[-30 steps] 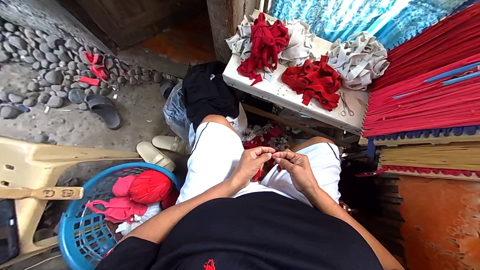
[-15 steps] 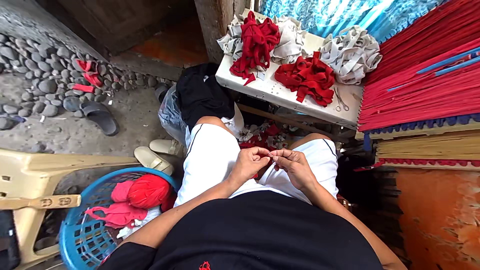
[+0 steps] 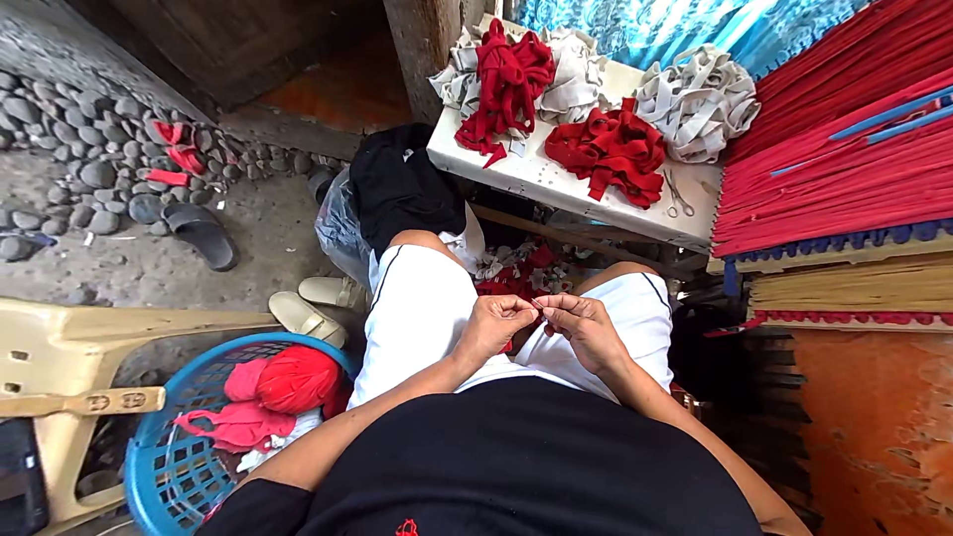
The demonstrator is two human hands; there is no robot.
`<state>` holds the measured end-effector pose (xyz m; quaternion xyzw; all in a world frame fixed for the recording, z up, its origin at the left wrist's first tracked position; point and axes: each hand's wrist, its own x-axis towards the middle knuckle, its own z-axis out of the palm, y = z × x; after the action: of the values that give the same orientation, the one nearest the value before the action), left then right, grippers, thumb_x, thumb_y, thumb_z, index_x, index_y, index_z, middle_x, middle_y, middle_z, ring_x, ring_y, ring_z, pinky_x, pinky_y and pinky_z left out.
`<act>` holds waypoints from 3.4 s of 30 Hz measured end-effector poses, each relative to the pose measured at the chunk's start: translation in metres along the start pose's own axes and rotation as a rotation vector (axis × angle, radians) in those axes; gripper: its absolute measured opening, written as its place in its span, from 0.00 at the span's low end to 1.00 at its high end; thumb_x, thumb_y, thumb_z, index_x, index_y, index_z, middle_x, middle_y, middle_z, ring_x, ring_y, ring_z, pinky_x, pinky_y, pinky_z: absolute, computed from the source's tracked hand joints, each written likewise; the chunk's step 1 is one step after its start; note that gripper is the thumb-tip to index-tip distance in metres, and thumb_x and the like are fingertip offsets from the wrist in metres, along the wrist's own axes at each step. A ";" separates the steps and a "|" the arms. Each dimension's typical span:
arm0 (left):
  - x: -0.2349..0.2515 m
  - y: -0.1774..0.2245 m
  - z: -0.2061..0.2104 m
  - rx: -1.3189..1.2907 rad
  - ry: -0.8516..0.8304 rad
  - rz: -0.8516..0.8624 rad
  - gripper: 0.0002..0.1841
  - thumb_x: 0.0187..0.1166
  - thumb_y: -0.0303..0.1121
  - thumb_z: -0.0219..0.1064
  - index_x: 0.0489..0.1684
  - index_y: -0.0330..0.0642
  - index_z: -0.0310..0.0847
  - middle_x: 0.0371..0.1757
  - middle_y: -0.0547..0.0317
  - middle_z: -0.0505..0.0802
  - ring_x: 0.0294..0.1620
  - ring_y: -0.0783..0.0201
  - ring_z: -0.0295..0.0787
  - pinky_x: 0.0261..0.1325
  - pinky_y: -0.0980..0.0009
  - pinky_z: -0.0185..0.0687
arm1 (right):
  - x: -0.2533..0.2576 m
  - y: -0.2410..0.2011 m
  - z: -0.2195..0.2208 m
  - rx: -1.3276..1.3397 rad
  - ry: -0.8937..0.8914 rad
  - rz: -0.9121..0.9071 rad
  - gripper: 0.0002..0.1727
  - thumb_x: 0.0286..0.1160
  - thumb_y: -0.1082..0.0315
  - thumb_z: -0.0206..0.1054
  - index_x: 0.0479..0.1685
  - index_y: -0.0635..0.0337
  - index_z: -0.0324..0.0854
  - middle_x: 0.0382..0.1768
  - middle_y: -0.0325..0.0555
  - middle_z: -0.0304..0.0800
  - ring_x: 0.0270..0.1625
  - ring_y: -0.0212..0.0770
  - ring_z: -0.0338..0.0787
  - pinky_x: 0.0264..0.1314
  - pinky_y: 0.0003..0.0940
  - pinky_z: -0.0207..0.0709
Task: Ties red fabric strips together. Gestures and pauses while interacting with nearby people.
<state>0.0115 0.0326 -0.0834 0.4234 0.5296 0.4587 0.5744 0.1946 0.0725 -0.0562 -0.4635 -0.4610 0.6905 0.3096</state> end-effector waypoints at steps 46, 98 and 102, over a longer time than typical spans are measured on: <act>0.011 -0.003 -0.004 0.091 -0.190 -0.087 0.04 0.81 0.26 0.69 0.35 0.38 0.88 0.20 0.67 0.85 0.19 0.78 0.73 0.28 0.78 0.71 | -0.003 0.021 -0.018 -0.383 -0.053 -0.331 0.06 0.77 0.77 0.66 0.40 0.64 0.90 0.31 0.42 0.85 0.31 0.32 0.83 0.36 0.27 0.80; 0.005 -0.008 0.018 -0.035 0.249 0.286 0.05 0.67 0.22 0.80 0.36 0.38 0.93 0.22 0.65 0.90 0.17 0.78 0.75 0.23 0.80 0.73 | 0.009 0.028 0.005 -0.056 0.091 -0.247 0.05 0.74 0.81 0.69 0.43 0.70 0.88 0.31 0.48 0.92 0.28 0.37 0.91 0.38 0.34 0.90; 0.007 -0.010 0.018 -0.013 0.231 0.231 0.04 0.68 0.23 0.80 0.35 0.37 0.91 0.18 0.65 0.87 0.15 0.77 0.72 0.23 0.80 0.71 | 0.006 0.024 0.008 -0.061 0.063 -0.254 0.07 0.79 0.81 0.64 0.48 0.72 0.85 0.34 0.51 0.93 0.34 0.41 0.95 0.45 0.39 0.93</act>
<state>0.0303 0.0369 -0.0927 0.4222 0.5369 0.5709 0.4556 0.1850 0.0659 -0.0790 -0.4321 -0.5269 0.6164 0.3945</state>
